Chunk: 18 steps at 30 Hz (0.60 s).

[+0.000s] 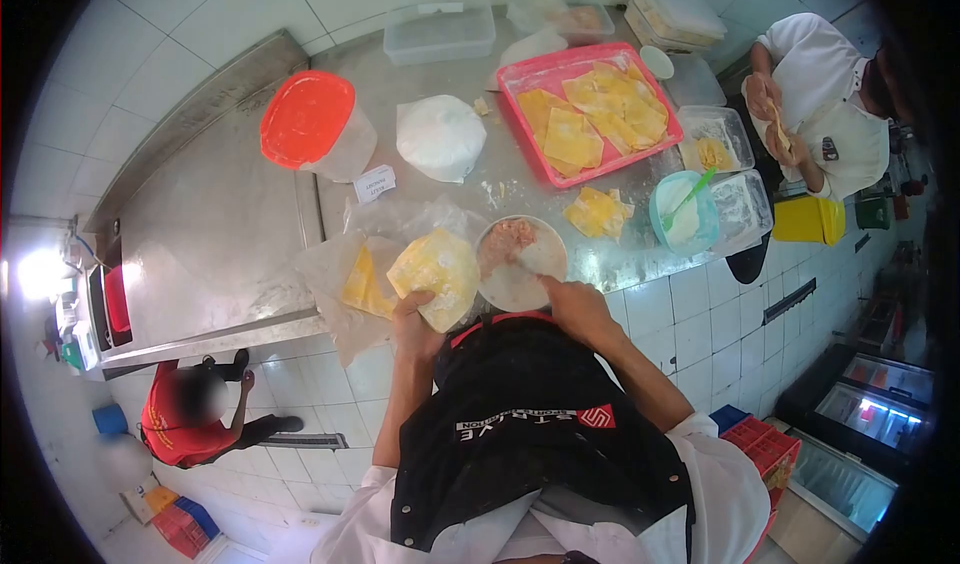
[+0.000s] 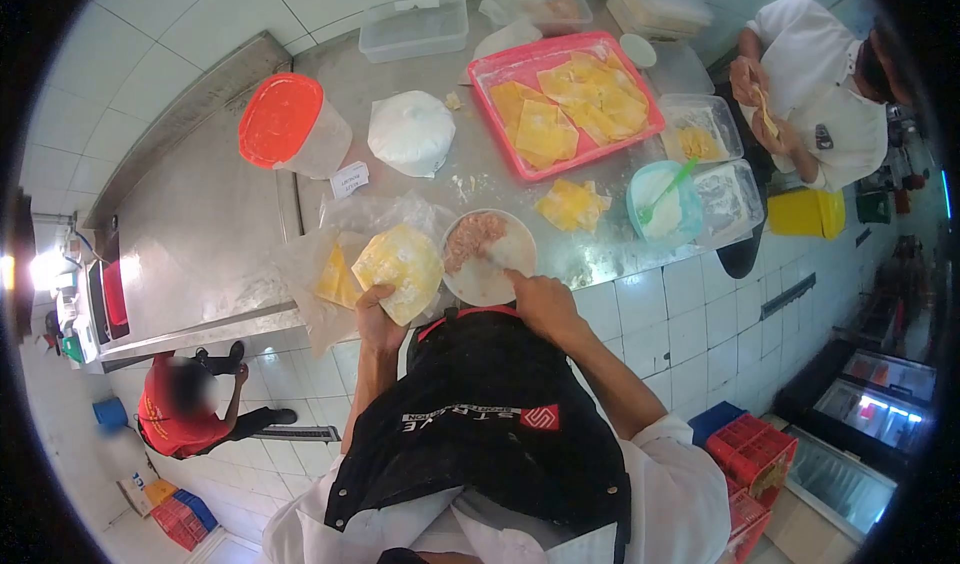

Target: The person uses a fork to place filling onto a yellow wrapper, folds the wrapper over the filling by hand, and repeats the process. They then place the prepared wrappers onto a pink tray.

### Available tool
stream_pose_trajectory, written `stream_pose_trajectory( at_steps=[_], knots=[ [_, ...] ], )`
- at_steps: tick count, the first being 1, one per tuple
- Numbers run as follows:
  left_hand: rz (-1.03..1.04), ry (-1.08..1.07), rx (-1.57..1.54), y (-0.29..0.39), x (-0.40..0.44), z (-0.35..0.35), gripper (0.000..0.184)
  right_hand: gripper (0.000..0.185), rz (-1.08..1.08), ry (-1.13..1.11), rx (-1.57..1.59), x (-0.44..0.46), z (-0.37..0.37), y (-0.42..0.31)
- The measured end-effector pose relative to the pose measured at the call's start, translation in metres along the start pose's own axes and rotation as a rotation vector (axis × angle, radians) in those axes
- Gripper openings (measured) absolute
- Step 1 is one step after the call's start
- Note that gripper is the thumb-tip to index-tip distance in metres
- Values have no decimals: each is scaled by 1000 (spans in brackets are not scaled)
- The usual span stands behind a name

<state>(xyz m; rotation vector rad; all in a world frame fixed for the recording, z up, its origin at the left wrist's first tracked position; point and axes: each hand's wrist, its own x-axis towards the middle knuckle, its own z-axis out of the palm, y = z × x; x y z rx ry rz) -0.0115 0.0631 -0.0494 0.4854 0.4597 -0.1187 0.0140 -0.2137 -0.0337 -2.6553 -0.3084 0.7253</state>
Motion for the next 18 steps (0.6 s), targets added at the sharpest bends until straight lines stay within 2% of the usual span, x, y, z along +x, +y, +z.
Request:
stream_pose_trajectory(
  at_steps=[2, 5, 8, 11, 14, 18],
  knots=[
    [-11, -3, -25, 0, 0, 0, 70, 34, -4, -89, 31, -7, -9, -4],
    [-30, -38, -64, 0, 2, -1, 72, 31, -129, 38, 326, -13, -9, 13],
    [-47, -33, -53, -1, 1, -4, 75, 28, -58, -66, 554, -20, -58, -2],
    [-148, -115, -125, 0, 0, -6, 79, 27, -302, 137, 835, -15, -52, 4],
    [-234, -217, -226, -5, -1, -2, 83, 26, -325, 90, 885, -11, -58, -9],
    [-242, -292, -299, -10, -5, 0, 84, 25, -363, 67, 775, -6, -61, -18]
  ],
)
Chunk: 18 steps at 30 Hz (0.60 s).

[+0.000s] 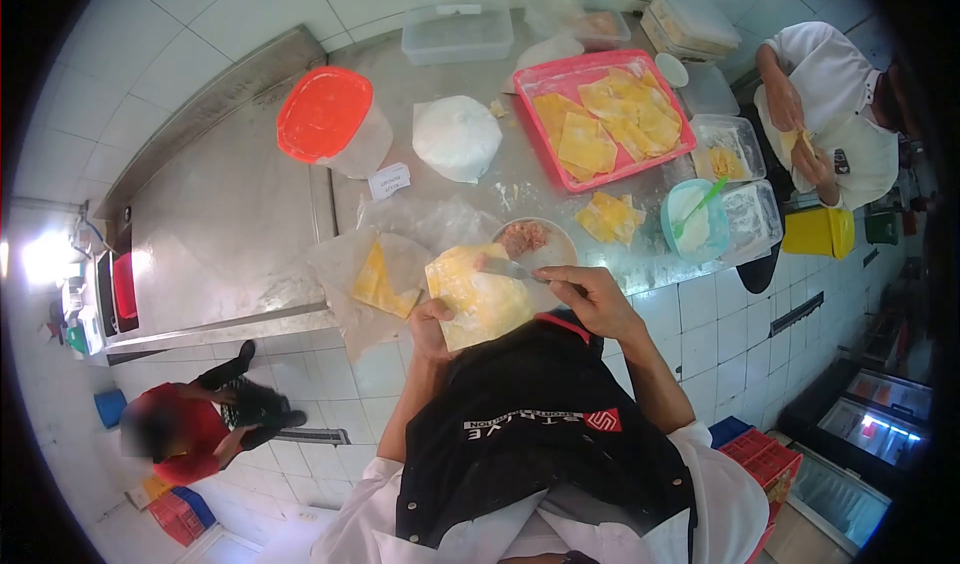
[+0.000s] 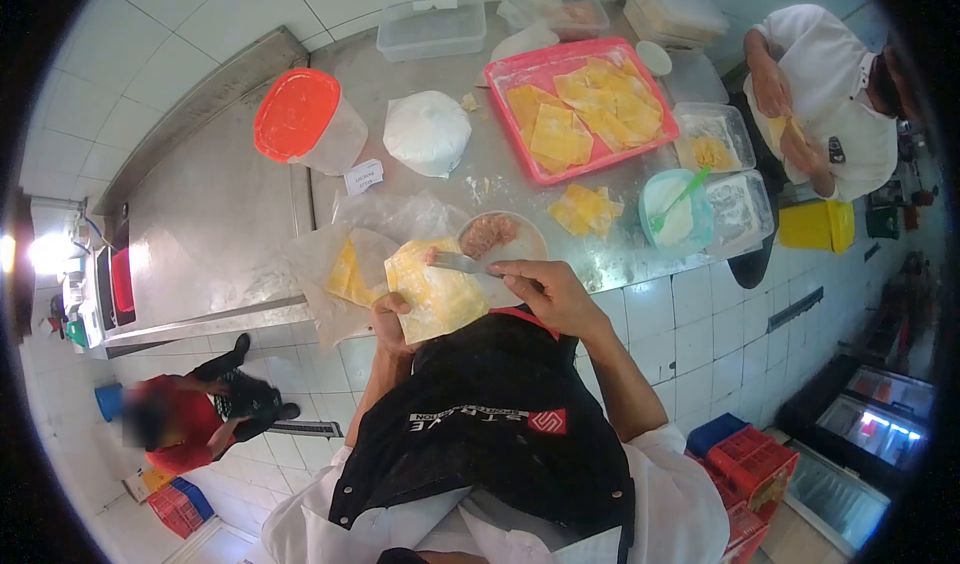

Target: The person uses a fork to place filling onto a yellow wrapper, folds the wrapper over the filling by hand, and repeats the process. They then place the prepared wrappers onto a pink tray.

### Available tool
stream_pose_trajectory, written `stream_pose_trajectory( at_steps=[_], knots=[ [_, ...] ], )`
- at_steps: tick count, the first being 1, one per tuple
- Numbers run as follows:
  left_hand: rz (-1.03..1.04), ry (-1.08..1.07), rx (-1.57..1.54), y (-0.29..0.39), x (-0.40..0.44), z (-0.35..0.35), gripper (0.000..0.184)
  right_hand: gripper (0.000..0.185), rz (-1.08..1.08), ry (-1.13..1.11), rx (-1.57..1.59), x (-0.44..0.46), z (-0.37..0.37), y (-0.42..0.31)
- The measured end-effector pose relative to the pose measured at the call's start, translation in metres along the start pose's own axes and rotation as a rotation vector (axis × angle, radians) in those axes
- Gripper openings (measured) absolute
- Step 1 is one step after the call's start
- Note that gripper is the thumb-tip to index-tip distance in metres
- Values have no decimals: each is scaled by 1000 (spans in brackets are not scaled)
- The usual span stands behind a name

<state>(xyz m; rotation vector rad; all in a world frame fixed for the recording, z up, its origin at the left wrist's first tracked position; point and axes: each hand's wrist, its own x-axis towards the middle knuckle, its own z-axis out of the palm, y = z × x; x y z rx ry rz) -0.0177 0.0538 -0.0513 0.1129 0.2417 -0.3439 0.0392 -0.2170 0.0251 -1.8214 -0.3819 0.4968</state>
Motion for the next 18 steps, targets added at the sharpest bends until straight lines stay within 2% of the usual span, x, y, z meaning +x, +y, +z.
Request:
stream_pose_trajectory(
  at_steps=[5, 8, 11, 14, 17, 18],
  knots=[
    [-31, 8, -24, 4, -5, -15, 81, 24, -75, 74, -43, -6, -5, 8],
    [-18, -4, -45, 6, -6, -24, 79, 25, 23, 55, -51, -12, -19, 11],
    [21, -4, -70, 12, -8, -24, 79, 26, -17, 128, -96, -17, -33, 21],
    [95, 36, -12, 19, -10, -10, 80, 27, 131, 53, -131, -21, -45, 11],
    [97, 128, 116, 26, -10, -11, 81, 28, -40, 108, -79, -21, -34, 26],
    [84, 164, 164, 28, -10, -15, 82, 27, 14, 89, -18, -21, -32, 22]
  ],
)
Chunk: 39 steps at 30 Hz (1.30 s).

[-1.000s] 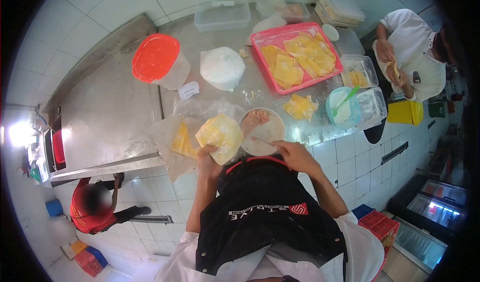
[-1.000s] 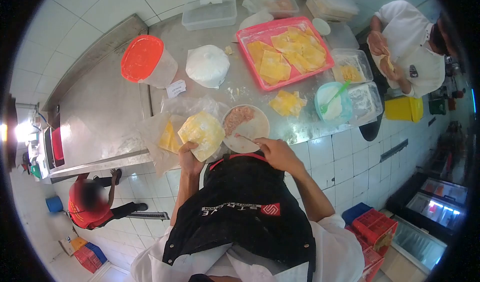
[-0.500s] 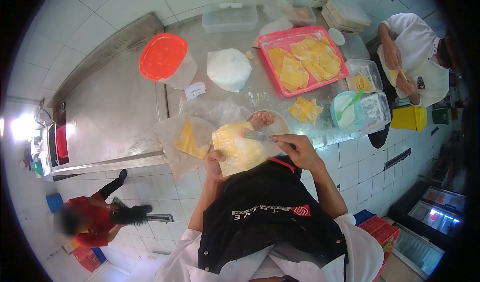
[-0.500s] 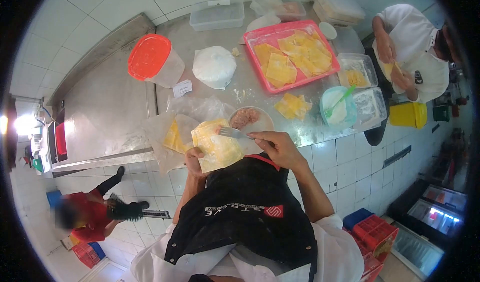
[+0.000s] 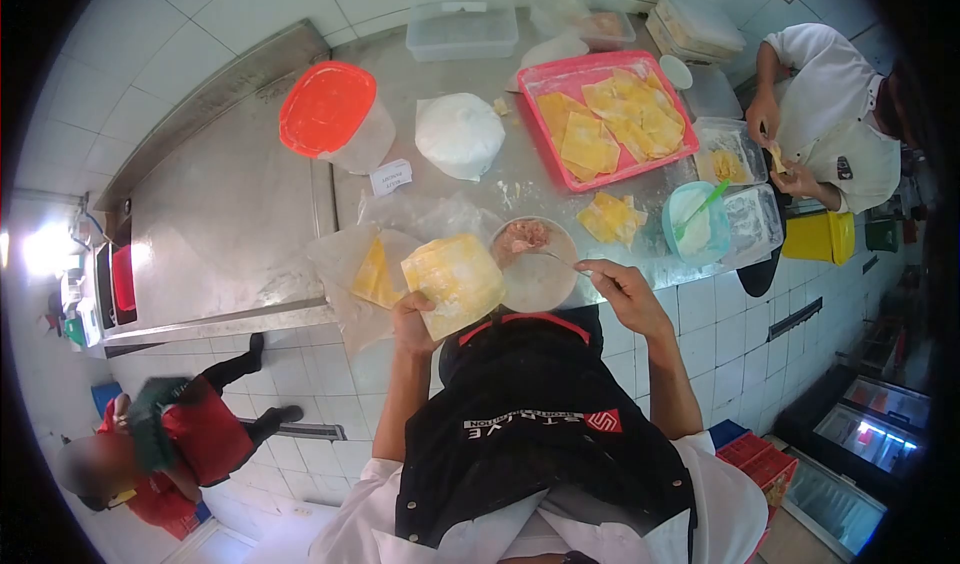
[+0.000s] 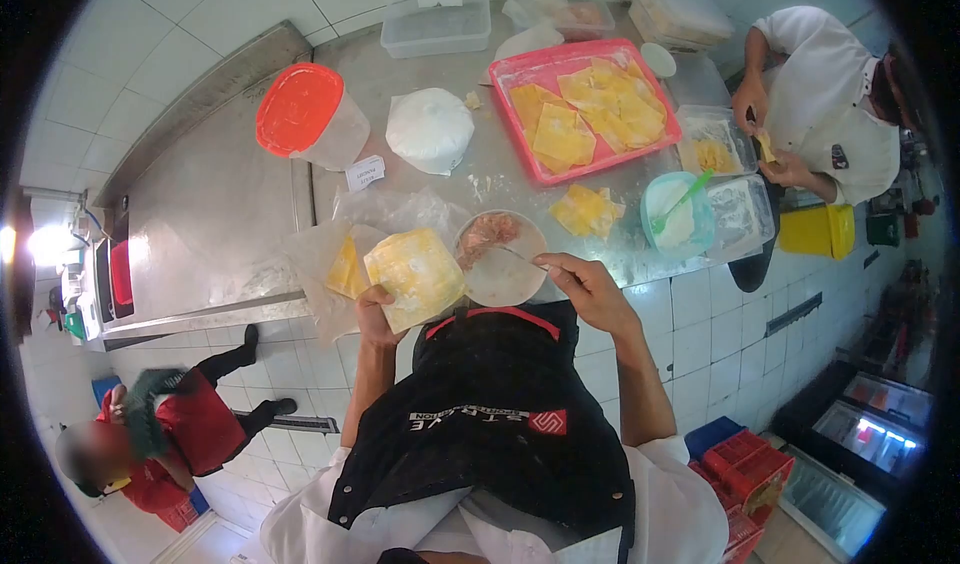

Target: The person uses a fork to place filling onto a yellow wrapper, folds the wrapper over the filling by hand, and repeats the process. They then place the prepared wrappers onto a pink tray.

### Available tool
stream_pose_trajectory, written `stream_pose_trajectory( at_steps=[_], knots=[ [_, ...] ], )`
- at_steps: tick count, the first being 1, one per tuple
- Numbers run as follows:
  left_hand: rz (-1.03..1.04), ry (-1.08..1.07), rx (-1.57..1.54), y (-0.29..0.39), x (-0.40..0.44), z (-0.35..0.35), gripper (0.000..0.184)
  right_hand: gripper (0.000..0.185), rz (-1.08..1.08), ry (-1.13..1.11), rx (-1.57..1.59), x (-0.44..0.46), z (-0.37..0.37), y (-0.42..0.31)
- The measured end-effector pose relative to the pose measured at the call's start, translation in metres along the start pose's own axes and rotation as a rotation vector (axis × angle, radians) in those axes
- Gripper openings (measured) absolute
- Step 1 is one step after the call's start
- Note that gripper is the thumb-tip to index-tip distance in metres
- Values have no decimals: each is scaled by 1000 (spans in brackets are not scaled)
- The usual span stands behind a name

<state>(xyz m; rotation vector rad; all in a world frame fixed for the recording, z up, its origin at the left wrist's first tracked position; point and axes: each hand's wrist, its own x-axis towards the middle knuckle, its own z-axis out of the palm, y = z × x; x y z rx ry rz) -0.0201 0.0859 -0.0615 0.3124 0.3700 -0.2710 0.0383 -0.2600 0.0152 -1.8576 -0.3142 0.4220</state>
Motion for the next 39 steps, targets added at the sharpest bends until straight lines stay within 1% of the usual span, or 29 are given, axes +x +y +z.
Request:
stream_pose_trajectory(
  at_steps=[2, 3, 5, 9, 11, 14, 17, 20, 23, 26, 29, 30, 33, 37, 39],
  knots=[
    [-34, 25, 90, -5, 6, -11, 82, 27, 114, -40, 118, -1, 3, -10],
    [-54, 37, 135, -8, 8, -9, 83, 26, 135, -66, 163, -1, 5, -7],
    [-88, -19, 130, -18, 12, -6, 83, 25, 176, -119, 255, 0, 9, -1],
    [-187, -141, 80, -27, 15, 0, 86, 24, 235, -152, 232, 4, 9, -5],
    [-193, -121, 39, -28, 15, 3, 88, 24, 275, -128, 240, 5, 8, -8],
    [-207, -118, 7, -26, 13, 10, 88, 23, 233, -91, 105, 5, 5, -17],
    [-216, -130, 1, -25, 14, 11, 87, 22, 218, -71, 45, 2, 1, -11],
    [-210, -121, 10, -25, 15, 3, 86, 22, 274, -41, 54, 0, -8, -16],
    [-150, -58, 35, -24, 14, 2, 85, 22, 199, 80, -36, -3, -18, 4],
    [-74, -13, 55, -21, 11, 5, 84, 24, 36, 226, -435, -2, -12, 7],
    [-58, 3, 31, -15, 12, 4, 83, 30, 91, 131, -645, -5, 3, 18],
    [-62, 9, 18, -14, 11, 3, 83, 38, 86, 103, -692, -6, 11, 28],
    [-67, 31, 34, -12, 10, 1, 86, 40, 182, 104, -793, -4, 36, 43],
    [-37, 59, 45, -14, 9, 1, 84, 43, 334, -18, -817, -5, 54, 39],
    [-17, 69, 54, -17, 10, 3, 83, 40, 361, -64, -832, -9, 57, 30]
  ],
)
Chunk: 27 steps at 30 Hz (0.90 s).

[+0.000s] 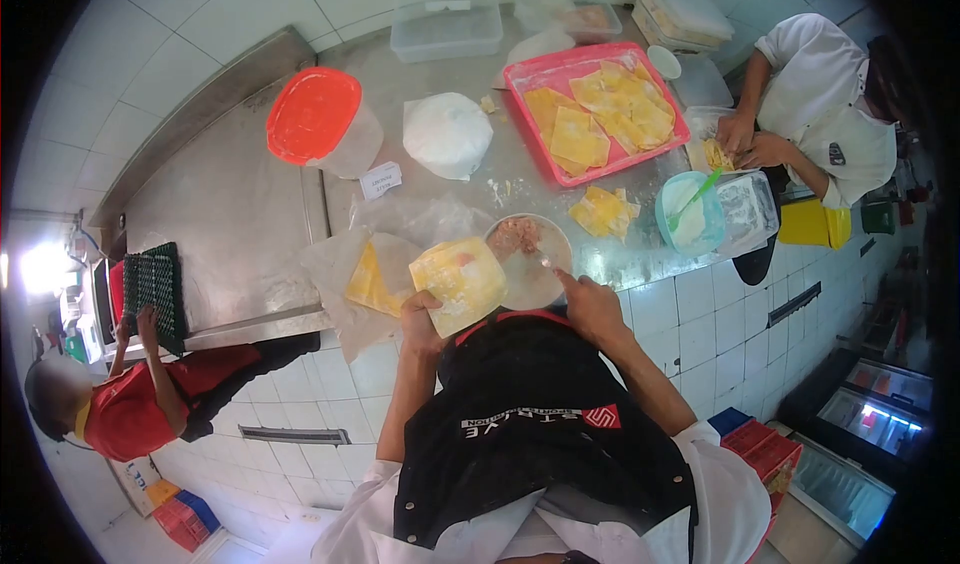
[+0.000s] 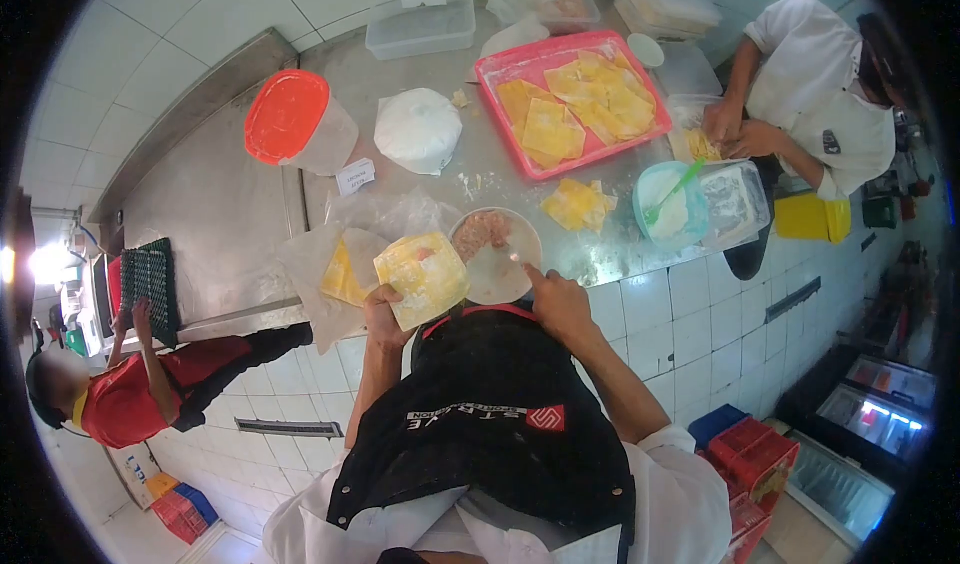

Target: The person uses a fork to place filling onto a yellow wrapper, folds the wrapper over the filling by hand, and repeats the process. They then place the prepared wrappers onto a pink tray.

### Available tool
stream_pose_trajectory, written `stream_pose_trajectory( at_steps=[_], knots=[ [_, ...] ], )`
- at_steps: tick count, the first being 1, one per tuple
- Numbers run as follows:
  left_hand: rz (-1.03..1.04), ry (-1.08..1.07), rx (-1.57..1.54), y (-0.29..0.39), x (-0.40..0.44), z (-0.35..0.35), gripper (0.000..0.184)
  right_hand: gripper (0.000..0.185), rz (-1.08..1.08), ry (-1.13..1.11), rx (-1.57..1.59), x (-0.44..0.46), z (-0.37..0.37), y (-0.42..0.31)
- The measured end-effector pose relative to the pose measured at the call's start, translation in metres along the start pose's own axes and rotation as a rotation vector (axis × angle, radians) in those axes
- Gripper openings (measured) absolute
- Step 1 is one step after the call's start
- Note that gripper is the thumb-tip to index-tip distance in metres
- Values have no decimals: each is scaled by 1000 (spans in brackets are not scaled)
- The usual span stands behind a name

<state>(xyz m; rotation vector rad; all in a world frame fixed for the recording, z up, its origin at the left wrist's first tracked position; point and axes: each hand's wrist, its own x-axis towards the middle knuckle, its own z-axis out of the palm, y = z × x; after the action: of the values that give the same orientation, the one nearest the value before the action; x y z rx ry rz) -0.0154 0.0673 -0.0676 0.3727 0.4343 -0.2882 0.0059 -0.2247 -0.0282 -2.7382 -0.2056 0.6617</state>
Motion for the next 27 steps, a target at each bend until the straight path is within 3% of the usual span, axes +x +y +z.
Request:
stream_pose_trajectory(
  at_steps=[4, 7, 13, 19, 25, 27],
  knots=[
    [-2, -21, -19, 0, 2, -3, 82, 36, -117, -47, 143, -2, -2, 12],
    [-19, -24, -20, 1, 4, -5, 81, 29, -100, -106, 553, -4, -13, 19],
    [-49, -56, -38, 1, 1, -18, 82, 30, -358, 8, 923, -4, -41, 6],
    [-124, -219, -206, -3, -3, -8, 81, 31, -459, -1, 768, 0, -47, -19],
    [-126, -243, -264, -4, -4, -14, 82, 28, -388, 18, 663, -4, -58, 0],
    [-129, -268, -272, -2, -3, -11, 83, 27, -460, 172, 705, -1, -55, 8]
  ],
)
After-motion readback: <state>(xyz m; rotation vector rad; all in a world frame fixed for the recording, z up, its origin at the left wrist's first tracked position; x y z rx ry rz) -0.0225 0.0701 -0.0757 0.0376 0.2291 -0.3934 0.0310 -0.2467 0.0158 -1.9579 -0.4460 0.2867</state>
